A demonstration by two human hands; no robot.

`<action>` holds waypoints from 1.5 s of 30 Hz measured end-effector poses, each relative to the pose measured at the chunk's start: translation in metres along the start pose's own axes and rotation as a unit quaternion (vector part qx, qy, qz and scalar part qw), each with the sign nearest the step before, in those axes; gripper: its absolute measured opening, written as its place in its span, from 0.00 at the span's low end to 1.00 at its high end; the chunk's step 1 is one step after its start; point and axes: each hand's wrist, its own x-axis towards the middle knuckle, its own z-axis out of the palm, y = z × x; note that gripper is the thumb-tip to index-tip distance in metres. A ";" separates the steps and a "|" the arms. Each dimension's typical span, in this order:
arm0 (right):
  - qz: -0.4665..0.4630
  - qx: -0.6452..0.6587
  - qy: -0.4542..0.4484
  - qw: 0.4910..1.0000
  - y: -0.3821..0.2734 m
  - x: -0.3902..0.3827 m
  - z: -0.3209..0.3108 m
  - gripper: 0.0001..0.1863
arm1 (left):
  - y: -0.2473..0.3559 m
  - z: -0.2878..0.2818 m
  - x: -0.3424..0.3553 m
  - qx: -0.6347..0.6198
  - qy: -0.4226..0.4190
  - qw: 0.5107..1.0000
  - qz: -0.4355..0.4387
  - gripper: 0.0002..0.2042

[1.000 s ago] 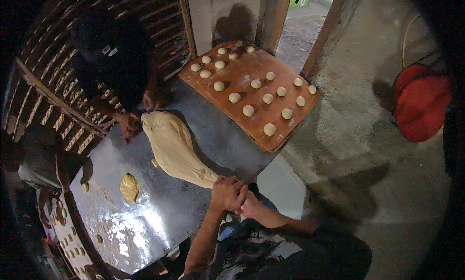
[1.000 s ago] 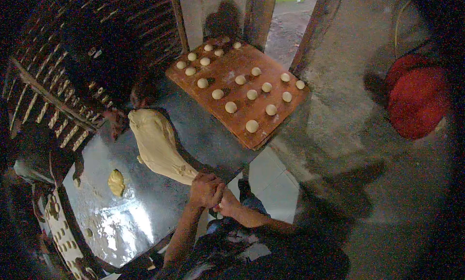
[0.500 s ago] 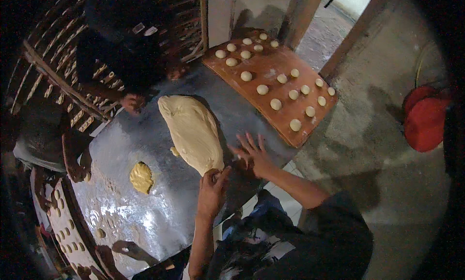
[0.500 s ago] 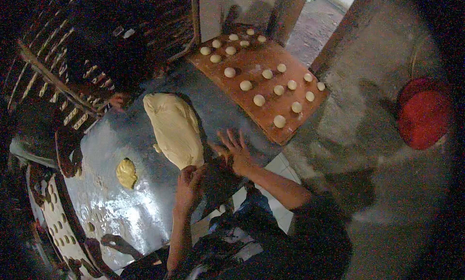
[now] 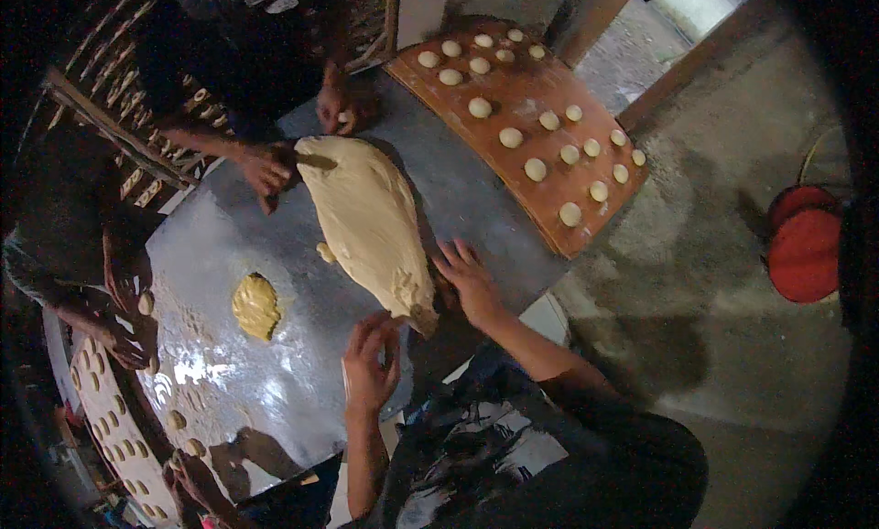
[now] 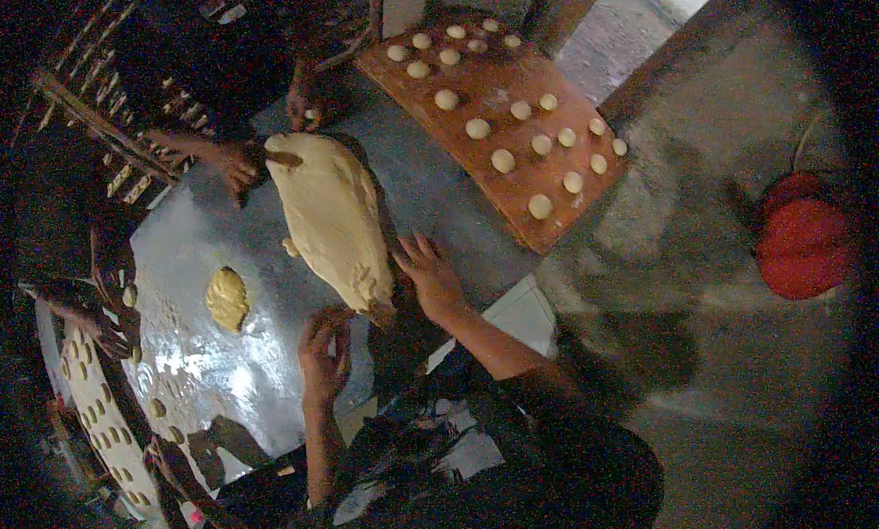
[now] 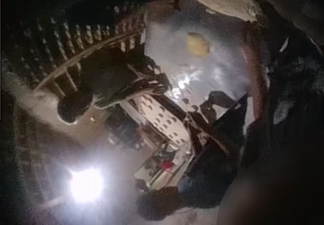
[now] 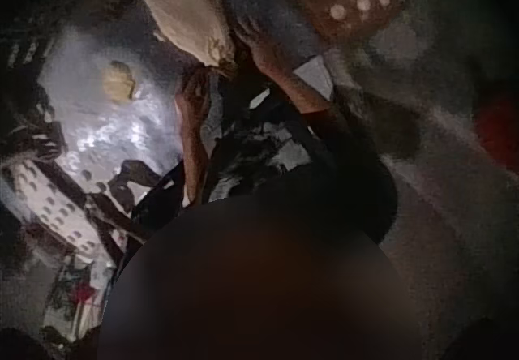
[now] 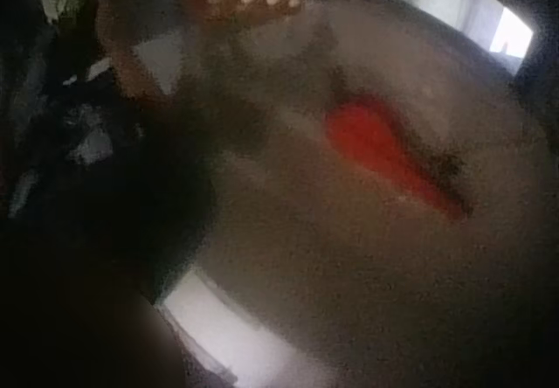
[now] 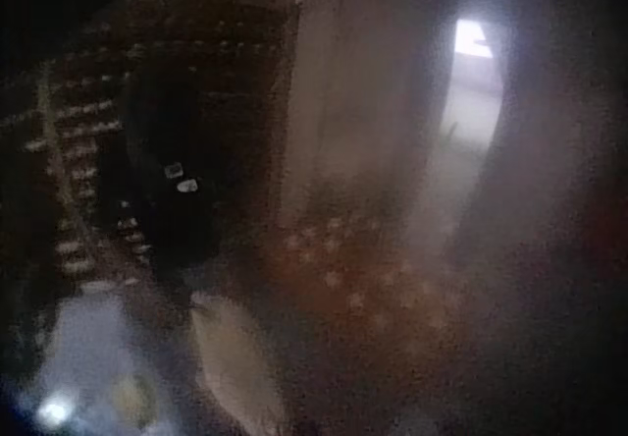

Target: The person shapes dough into rings and balls by hand on a floured metal table. They tear off portions from a large dough mass, roll them into balls, and form rings by pressing a finger into the center, placing the finished pieces on a wooden board.

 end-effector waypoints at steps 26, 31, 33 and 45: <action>-0.038 -0.027 0.045 0.998 -0.008 0.070 0.031 0.22 | -0.007 -0.009 -0.046 -0.017 -0.020 0.993 -0.114 0.11; 0.048 -0.048 0.123 0.990 0.043 0.115 0.031 0.23 | 0.004 0.000 -0.040 -0.084 0.014 0.977 -0.194 0.09; 0.015 -0.003 0.106 0.994 0.032 0.114 0.039 0.23 | 0.008 0.003 -0.039 -0.064 0.007 0.980 -0.186 0.10; 0.078 0.181 0.284 0.938 0.041 0.087 -0.042 0.25 | 0.027 0.043 -0.041 0.094 0.070 0.971 -0.208 0.16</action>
